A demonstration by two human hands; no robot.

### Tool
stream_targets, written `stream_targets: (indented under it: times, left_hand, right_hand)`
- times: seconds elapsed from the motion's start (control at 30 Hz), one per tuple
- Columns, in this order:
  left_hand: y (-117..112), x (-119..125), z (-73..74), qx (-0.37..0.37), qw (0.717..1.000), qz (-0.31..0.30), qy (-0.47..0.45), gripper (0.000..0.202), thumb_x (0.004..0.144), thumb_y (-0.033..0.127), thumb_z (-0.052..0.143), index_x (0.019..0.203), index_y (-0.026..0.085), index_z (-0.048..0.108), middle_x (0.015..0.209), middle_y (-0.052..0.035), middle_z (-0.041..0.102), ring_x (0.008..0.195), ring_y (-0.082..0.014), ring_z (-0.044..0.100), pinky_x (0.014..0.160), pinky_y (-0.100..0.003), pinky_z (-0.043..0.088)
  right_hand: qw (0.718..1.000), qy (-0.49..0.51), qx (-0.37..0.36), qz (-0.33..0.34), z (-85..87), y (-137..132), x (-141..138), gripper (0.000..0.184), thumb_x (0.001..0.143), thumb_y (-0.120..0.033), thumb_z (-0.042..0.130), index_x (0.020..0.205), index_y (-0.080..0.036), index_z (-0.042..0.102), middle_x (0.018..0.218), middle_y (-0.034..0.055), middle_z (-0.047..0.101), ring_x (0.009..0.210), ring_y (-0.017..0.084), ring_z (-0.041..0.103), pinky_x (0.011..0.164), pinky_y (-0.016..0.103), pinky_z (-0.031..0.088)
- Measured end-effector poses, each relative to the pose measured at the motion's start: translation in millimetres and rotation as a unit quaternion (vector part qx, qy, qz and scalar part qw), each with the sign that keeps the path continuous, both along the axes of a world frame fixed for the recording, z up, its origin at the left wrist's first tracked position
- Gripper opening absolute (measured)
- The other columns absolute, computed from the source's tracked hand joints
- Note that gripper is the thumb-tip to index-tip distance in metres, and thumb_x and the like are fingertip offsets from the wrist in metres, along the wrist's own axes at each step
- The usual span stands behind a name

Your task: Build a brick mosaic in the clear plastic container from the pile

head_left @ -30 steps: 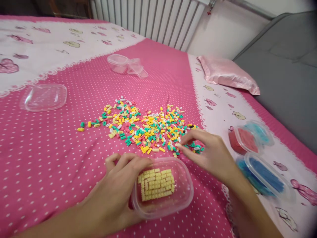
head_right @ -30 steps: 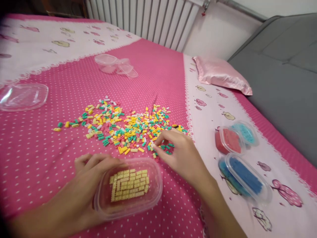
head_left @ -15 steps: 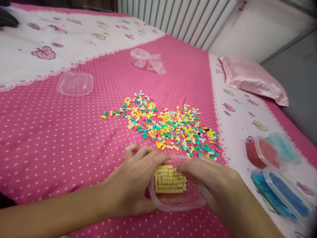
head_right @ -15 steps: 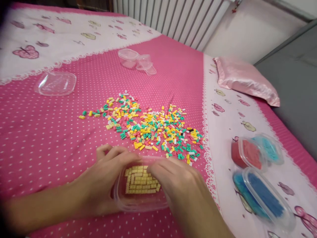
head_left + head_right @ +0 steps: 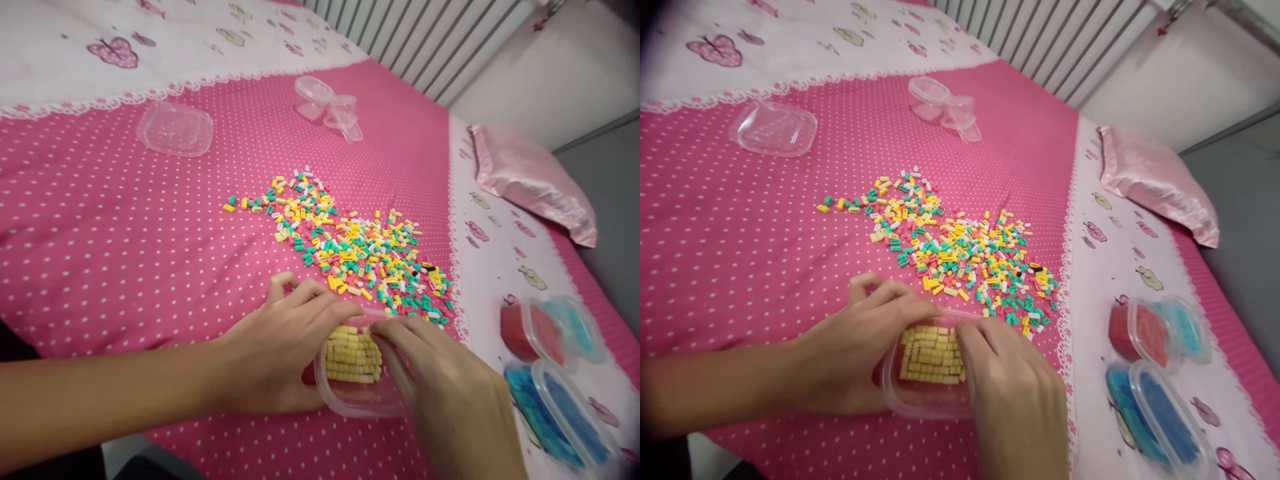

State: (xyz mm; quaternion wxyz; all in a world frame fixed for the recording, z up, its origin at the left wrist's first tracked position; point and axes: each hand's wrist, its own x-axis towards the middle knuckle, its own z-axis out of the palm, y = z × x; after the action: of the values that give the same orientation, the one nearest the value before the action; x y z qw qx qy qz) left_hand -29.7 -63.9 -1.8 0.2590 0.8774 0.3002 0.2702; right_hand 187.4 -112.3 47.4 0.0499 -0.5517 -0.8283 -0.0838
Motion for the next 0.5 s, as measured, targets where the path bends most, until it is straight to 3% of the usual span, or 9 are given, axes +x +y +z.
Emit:
stream_targets:
  times: [0.13, 0.3, 0.5]
  left_hand:
    - [0.1, 0.6, 1.9, 0.009, 1.000, -0.012, 0.001, 0.063, 0.083, 0.044, 0.073, 0.134, 0.024, 0.041, 0.129, -0.0051, 0.065, 0.113, -0.0265, 0.055, 0.094, -0.043, 0.027]
    - [-1.3, 2.4, 2.3, 0.016, 1.000, -0.008, 0.002, 0.059, 0.084, 0.046, 0.072, 0.130, 0.021, 0.043, 0.127, -0.0046, 0.065, 0.112, -0.0261, 0.055, 0.092, -0.043, 0.027]
    - [-1.7, 3.4, -2.5, 0.047, 0.999, -0.008, -0.009, 0.060, 0.088, 0.053, 0.068, 0.131, 0.020, 0.043, 0.128, -0.0068, 0.065, 0.112, -0.0266, 0.054, 0.092, -0.042, 0.027]
  right_hand:
    - [0.997, -0.042, -0.030, -0.051, 1.3, -3.5, -2.2, 0.017, 0.097, -0.025, 0.052, 0.107, -0.029, 0.065, 0.101, -0.0002, 0.074, 0.064, 0.022, 0.069, 0.048, 0.034, 0.045]
    - [0.995, -0.077, -0.023, -0.054, 3.8, -4.3, -5.2, 0.015, 0.097, -0.025, 0.051, 0.103, -0.029, 0.064, 0.097, -0.0003, 0.076, 0.060, 0.023, 0.070, 0.043, 0.033, 0.039]
    - [0.992, -0.122, 0.010, -0.040, 1.7, -3.6, -9.0, 0.024, 0.100, -0.022, 0.041, 0.100, -0.027, 0.065, 0.090, 0.0001, 0.076, 0.053, 0.018, 0.065, 0.048, 0.030, 0.036]
